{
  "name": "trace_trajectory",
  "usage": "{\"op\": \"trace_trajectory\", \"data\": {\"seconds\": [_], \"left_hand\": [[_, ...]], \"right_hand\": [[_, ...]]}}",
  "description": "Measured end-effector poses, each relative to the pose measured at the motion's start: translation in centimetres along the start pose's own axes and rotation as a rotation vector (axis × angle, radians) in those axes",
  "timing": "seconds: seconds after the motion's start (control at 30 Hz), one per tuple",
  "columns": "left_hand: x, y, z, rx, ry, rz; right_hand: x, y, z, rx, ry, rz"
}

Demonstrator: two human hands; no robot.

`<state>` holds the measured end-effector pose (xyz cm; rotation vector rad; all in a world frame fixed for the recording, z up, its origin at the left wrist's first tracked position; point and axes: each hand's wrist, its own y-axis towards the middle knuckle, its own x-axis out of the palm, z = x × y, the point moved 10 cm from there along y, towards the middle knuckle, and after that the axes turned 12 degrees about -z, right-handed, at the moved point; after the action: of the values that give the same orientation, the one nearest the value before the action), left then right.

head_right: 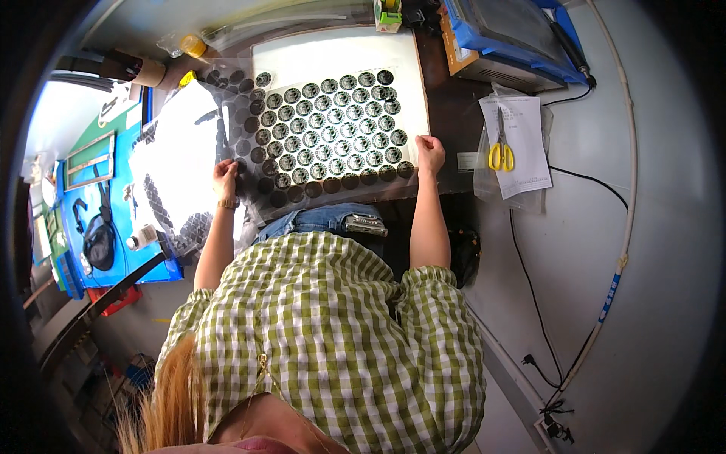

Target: The recorder is inspecting and comparing circular metal components on a light table using transparent master sheets.

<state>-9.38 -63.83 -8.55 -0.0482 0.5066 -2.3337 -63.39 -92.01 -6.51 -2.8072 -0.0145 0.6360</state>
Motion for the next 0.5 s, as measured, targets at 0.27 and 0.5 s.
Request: {"op": "trace_trajectory", "data": {"seconds": [0.27, 0.5], "left_hand": [[0.03, 0.09, -0.09, 0.014, -0.024, -0.009], [0.03, 0.08, -0.09, 0.000, -0.016, 0.004]], "right_hand": [[0.06, -0.23, -0.50, -0.016, 0.016, -0.006], [0.08, -0.26, -0.57, 0.006, -0.001, -0.012]]}}
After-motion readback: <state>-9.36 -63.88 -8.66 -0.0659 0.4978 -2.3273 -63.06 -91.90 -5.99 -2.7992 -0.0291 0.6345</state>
